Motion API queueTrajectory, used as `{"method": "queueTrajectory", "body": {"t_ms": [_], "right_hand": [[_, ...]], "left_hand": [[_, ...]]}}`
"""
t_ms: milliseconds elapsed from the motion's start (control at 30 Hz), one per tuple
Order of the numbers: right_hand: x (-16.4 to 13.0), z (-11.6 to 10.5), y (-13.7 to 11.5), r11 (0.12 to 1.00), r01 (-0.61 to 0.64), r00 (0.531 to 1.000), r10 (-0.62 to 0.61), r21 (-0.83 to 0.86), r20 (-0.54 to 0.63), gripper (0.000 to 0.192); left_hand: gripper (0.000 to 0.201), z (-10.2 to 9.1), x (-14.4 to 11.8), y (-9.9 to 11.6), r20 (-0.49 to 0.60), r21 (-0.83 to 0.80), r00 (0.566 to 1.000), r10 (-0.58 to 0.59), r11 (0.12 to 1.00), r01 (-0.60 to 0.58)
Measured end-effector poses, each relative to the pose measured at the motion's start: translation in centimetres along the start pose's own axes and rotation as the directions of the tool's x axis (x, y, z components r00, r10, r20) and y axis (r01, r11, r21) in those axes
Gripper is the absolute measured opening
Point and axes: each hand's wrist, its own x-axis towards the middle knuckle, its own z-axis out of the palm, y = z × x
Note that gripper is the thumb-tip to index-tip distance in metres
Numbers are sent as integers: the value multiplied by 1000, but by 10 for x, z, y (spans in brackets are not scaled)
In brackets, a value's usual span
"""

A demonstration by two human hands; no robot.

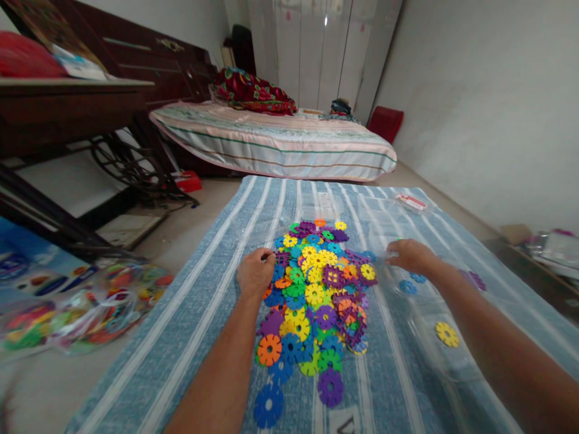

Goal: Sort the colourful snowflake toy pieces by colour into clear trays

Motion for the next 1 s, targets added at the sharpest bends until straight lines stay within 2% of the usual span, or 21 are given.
{"method": "queueTrajectory", "body": {"t_ms": [200,300,400,500,633,800,1000], "right_hand": [[-31,-24,-29,999,-14,997,10,-51,-71,42],[-62,-38,-57,996,77,989,-81,-39,-120,35],[-98,-40,-94,978,200,962,-185,58,-202,29],[-128,-24,-129,943,261,952,-217,205,-214,24],[-144,11,-154,926,148,979,-88,348,-182,35],[-144,35,-154,911,26,971,74,412,-226,45],[-143,45,-148,878,26,968,97,477,-232,52]], "left_hand": [[22,-1,-1,1,-2,-1,1000,-3,1000,3],[22,-4,-3,3,8,-4,1000,-6,1000,6],[22,-5,-3,4,11,-2,1000,-6,1000,6],[22,-4,-3,3,5,-3,1000,2,1000,-2],[23,-1,-1,1,2,-8,1000,17,1000,-17],[23,0,1,-1,1,-11,1000,9,1000,-9],[23,-3,-1,1,2,-10,1000,9,1000,-9]]}}
